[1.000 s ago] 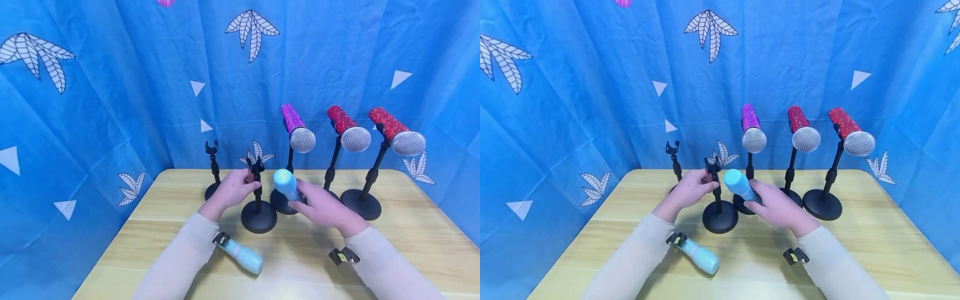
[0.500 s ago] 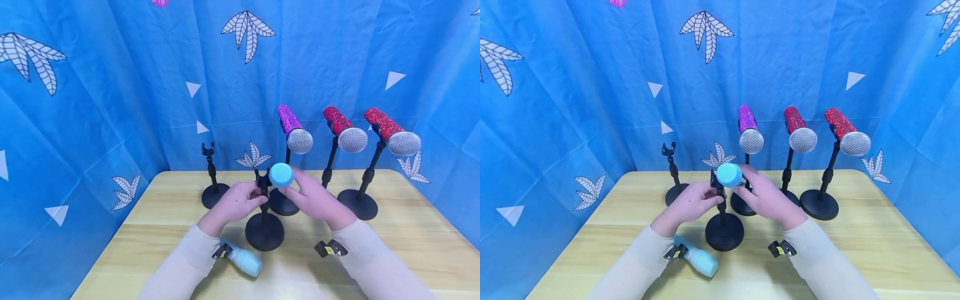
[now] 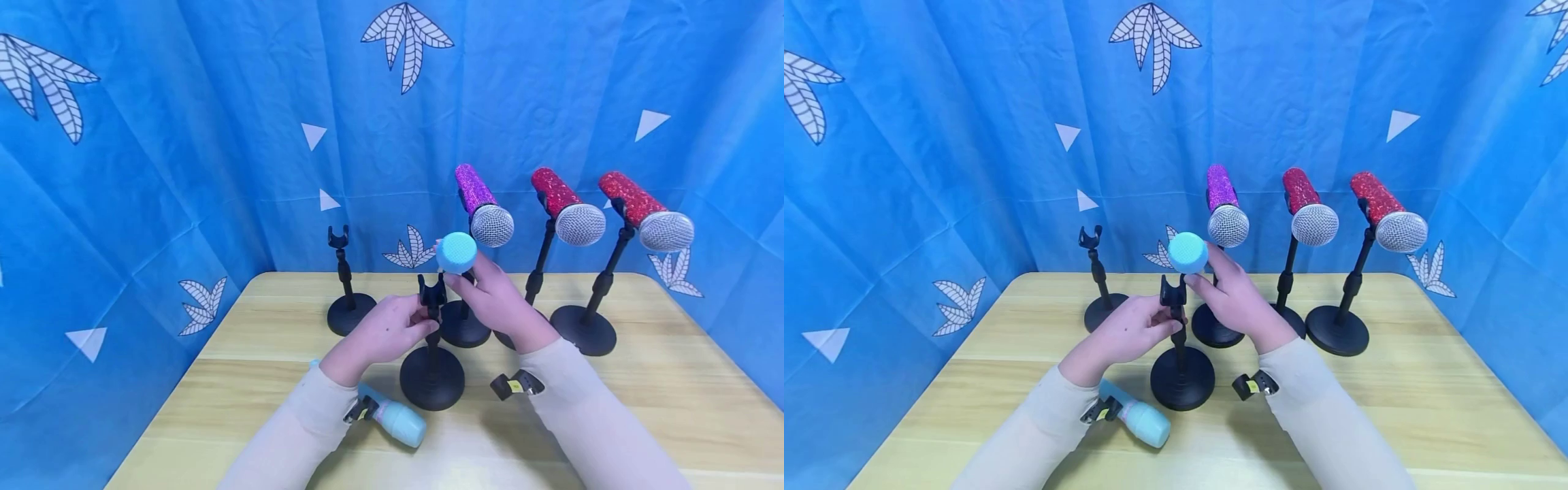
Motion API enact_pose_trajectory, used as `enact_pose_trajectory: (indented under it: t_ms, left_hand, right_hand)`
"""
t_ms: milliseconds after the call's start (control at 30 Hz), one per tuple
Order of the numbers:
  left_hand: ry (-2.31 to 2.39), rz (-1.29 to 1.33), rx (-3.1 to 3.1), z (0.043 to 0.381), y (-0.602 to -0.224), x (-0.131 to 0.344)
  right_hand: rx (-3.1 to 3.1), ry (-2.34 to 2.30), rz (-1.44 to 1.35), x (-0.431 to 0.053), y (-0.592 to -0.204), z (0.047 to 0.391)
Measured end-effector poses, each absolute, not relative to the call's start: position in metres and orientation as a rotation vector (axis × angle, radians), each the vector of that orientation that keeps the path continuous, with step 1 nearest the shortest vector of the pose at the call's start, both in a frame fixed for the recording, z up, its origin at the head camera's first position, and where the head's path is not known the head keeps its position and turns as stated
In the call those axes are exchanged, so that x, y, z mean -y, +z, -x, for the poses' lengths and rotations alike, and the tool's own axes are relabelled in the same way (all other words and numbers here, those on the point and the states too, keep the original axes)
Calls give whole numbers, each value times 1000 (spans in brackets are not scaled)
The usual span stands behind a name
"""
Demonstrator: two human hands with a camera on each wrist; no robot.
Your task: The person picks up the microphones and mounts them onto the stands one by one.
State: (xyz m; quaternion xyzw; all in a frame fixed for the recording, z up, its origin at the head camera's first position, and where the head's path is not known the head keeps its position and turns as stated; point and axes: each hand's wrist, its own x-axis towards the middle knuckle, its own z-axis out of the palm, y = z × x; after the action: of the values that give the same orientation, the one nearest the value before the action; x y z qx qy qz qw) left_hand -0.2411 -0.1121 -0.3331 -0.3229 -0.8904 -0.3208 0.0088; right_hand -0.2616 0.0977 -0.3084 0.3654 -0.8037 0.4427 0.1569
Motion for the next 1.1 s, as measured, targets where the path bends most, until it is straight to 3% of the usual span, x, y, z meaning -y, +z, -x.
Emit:
enact_pose_trajectory:
  t_ms: [333,700,1100]
  left_hand:
    - [-1064,1010,2777,240,-334,115]
    - [-1053,1003,2799,240,-335,113]
    - [-1056,1007,2792,238,-334,114]
  right_hand:
    - [2408,1443,-1077,-82,-297,261]
    - [2380,1482,-1127,-78,-322,268]
    - [2415,1360,-927,-73,-308,235]
